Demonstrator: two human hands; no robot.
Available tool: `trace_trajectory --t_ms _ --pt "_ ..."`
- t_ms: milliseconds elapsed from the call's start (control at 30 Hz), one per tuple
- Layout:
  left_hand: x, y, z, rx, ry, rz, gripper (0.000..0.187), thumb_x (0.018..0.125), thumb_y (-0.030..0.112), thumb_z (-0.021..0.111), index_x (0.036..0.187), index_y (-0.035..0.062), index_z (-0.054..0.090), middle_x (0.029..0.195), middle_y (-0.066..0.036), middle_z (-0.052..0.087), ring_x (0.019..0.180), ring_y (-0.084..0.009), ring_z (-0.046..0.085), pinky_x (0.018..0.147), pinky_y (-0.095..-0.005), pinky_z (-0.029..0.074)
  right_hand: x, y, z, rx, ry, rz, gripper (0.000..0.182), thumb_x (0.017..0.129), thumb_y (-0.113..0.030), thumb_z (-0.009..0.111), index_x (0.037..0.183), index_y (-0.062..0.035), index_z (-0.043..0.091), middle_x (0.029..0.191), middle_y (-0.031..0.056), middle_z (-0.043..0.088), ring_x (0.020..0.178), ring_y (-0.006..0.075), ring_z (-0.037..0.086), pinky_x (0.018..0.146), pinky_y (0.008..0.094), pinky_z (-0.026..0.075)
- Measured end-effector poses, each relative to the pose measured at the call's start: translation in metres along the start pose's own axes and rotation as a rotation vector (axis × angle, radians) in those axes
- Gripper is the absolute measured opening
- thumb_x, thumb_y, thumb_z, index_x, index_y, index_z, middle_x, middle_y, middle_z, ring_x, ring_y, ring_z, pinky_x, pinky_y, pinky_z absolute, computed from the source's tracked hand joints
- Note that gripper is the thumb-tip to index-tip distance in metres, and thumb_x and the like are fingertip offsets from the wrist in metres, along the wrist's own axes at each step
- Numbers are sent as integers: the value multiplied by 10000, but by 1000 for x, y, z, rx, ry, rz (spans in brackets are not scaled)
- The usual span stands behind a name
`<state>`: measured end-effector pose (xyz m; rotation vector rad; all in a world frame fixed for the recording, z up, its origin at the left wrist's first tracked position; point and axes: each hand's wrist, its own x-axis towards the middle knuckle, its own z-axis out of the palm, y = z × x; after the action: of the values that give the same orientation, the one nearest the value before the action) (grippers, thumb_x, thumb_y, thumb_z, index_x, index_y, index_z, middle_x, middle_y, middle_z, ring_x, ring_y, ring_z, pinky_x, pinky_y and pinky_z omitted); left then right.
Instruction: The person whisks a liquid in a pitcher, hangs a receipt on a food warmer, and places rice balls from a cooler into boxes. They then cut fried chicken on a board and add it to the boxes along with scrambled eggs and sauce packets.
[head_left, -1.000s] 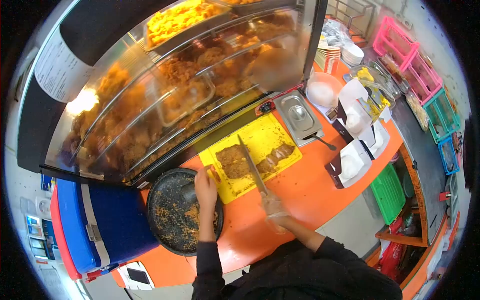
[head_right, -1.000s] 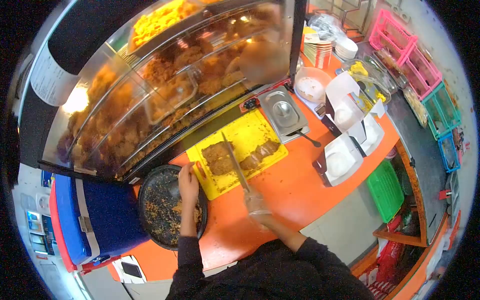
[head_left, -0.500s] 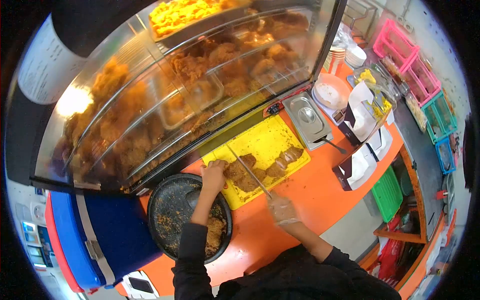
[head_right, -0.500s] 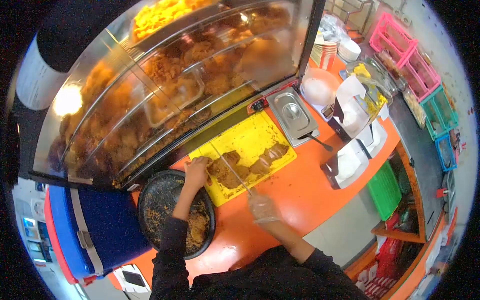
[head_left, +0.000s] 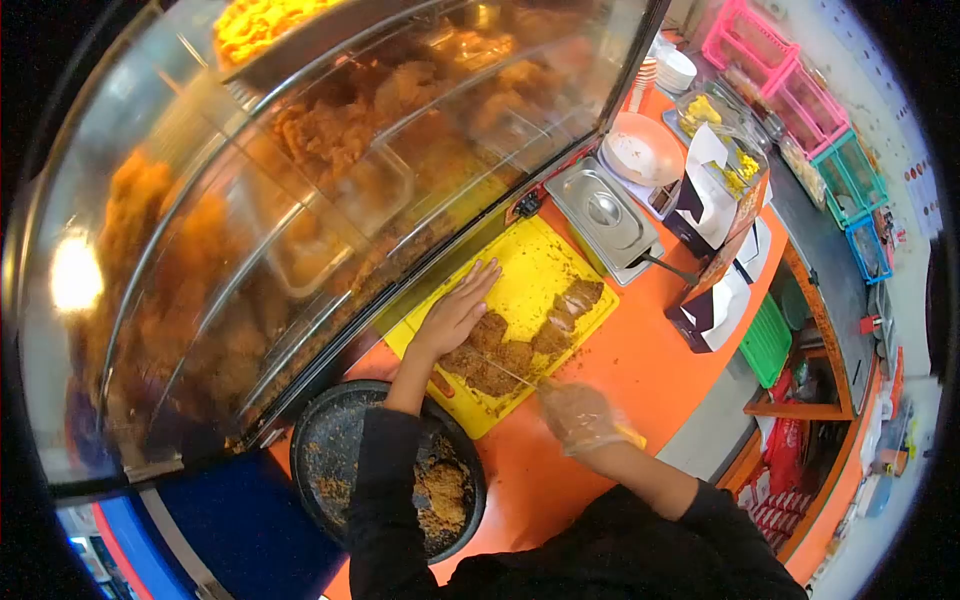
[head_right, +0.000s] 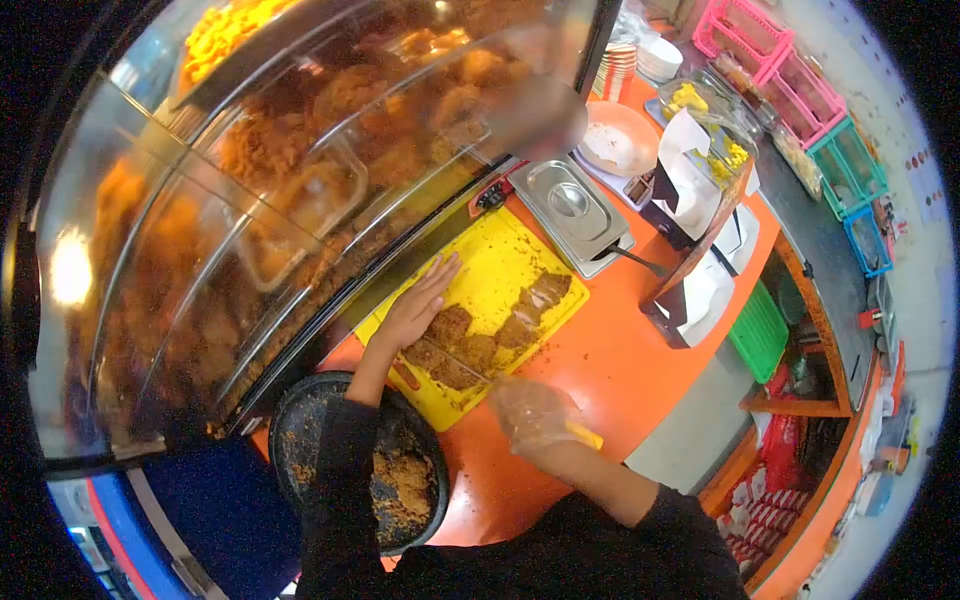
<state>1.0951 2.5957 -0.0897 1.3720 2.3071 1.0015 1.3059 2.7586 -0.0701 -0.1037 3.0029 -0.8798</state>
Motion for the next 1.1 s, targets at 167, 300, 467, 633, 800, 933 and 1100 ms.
trace_trajectory --t_ms 167,300,467,633,800,933,1100 --pt "0 -11 8 -137 9 -141 492 933 310 272 1386 148 170 1450 -8 110 1333 -228 90 1075 -367 143 12 -18 -17 -284 -337 142 215 831 -216 463 969 -55 496 649 114 586 605 284 591 518 412 460" --pt "-1 -10 15 -7 -72 -172 484 940 301 257 1389 155 150 1451 -1 100 1333 -213 82 1081 -365 133 5 23 24 149 -58 184 199 844 -239 454 908 -64 524 616 112 581 572 288 586 489 407 455" --pt "1 -24 25 -66 -50 -104 490 938 287 267 1386 126 149 1446 -40 126 1328 -221 118 1079 -362 136 16 13 0 -343 -396 86 176 787 -217 530 833 -47 530 659 104 601 606 276 608 488 377 472" --pt "-3 -9 22 7 -46 -48 468 935 236 282 1377 109 194 1437 -63 167 1325 -255 135 1075 -381 121 6 20 20 -318 -327 195 185 807 -248 506 817 -72 563 681 114 609 622 275 606 525 392 478" --pt "-14 9 -2 -145 139 -70 439 935 248 281 1353 112 276 1417 -64 230 1319 -249 160 1068 -364 153 6 -33 -36 -371 -384 162 144 811 -179 471 834 -65 556 686 119 613 633 280 611 530 383 487" --pt "-19 -4 12 -197 70 -143 463 946 295 255 1377 134 208 1434 -48 181 1327 -239 128 1072 -362 143 12 -30 -23 -284 -312 55 163 825 -162 435 857 -62 559 670 137 608 600 291 608 508 390 489" --pt "-21 -8 18 10 -83 -118 493 944 305 254 1386 115 148 1444 -50 135 1330 -232 111 1074 -361 142 -2 -8 24 -309 -426 273 123 797 -136 463 813 -57 555 709 151 617 617 289 618 519 390 494"
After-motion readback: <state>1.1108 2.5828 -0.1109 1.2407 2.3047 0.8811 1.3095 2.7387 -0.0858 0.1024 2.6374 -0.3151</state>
